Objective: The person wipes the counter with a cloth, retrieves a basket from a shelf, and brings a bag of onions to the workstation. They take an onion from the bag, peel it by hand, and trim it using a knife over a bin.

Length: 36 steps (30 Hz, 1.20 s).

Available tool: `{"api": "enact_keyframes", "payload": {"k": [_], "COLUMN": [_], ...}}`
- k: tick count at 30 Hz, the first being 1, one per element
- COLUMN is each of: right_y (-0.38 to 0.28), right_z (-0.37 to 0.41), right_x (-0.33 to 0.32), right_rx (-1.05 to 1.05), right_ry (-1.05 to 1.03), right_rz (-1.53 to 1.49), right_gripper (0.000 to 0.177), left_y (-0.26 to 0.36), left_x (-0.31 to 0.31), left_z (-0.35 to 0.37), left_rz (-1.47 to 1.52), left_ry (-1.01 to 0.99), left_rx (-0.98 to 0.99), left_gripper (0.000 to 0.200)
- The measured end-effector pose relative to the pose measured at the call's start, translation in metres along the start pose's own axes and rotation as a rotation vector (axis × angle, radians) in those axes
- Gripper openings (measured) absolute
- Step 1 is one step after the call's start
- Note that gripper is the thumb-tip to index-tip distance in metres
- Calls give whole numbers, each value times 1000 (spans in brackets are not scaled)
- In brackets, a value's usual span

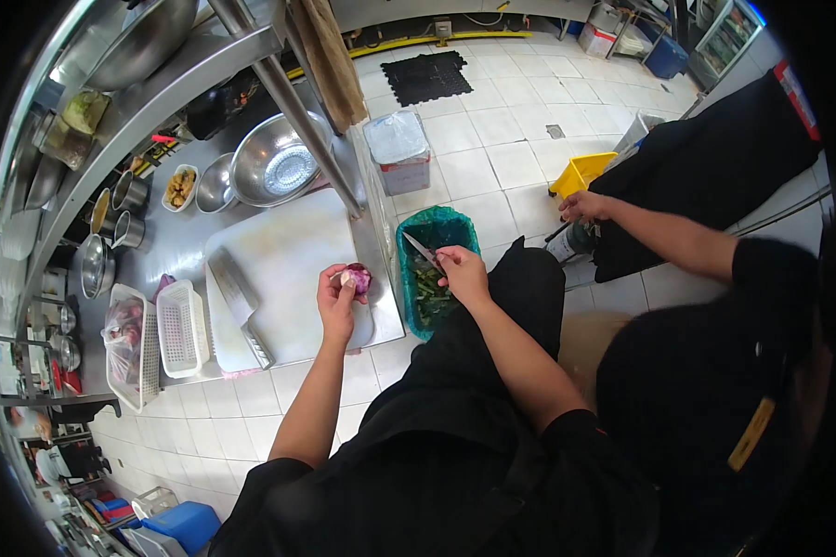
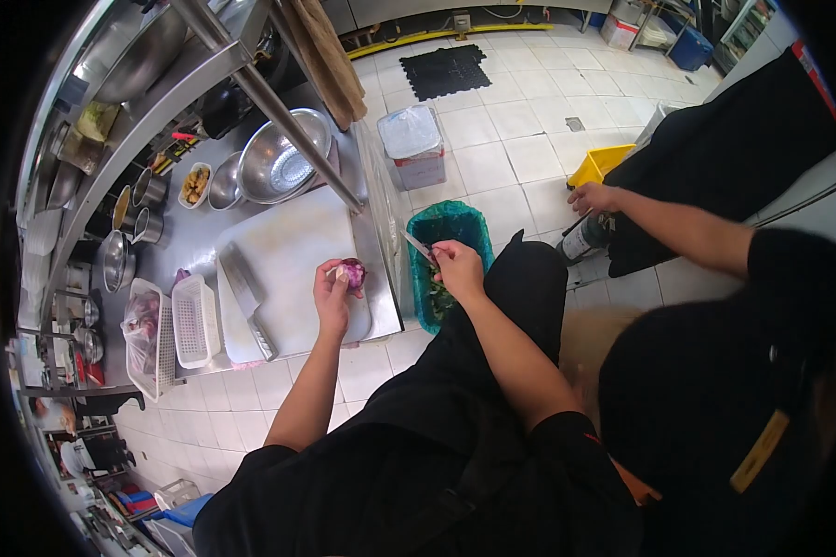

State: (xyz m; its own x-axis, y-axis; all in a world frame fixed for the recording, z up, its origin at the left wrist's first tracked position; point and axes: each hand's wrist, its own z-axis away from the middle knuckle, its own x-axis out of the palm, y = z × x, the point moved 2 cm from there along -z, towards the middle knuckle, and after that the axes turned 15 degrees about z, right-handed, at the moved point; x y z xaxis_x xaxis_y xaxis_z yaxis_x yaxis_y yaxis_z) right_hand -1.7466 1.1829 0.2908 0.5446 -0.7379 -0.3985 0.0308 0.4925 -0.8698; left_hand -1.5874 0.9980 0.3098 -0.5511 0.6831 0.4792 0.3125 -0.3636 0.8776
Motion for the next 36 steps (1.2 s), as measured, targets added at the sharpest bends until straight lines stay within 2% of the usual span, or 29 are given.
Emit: {"api": "enact_keyframes", "payload": {"k": [5, 7, 14, 16, 19, 26, 28, 32, 36], "right_y": [-4, -5, -1, -4, -6, -7, -11, -11, 1], "right_z": [2, 3, 2, 4, 5, 5, 7, 8, 3], "right_x": [-1, -3, -3, -5, -4, 0, -2, 0, 6], "right_rx": [22, 111, 41, 95, 60, 101, 138, 154, 38], "right_ry": [33, 30, 108, 63, 59, 67, -19, -48, -46], "right_rz": [-40, -117, -58, -99, -215, -111, -219, -221, -175], "right_gripper": [26, 28, 27, 26, 25, 25, 23, 25, 29], "left_y": [0, 0, 0, 1, 0, -2, -2, -1, -1], "left_x": [1, 2, 0, 2, 0, -1, -1, -1, -2], "left_z": [0, 0, 0, 0, 0, -2, -2, -2, -3], "left_rz": [2, 6, 27, 63, 53, 61, 26, 8, 13], "left_ry": [-4, 9, 21, 18, 14, -1, 0, -10, -8], "left_rx": [8, 14, -13, -11, -7, -19, -12, 0, -3], "left_gripper": [28, 28, 28, 28, 28, 28, 27, 27, 27]}}
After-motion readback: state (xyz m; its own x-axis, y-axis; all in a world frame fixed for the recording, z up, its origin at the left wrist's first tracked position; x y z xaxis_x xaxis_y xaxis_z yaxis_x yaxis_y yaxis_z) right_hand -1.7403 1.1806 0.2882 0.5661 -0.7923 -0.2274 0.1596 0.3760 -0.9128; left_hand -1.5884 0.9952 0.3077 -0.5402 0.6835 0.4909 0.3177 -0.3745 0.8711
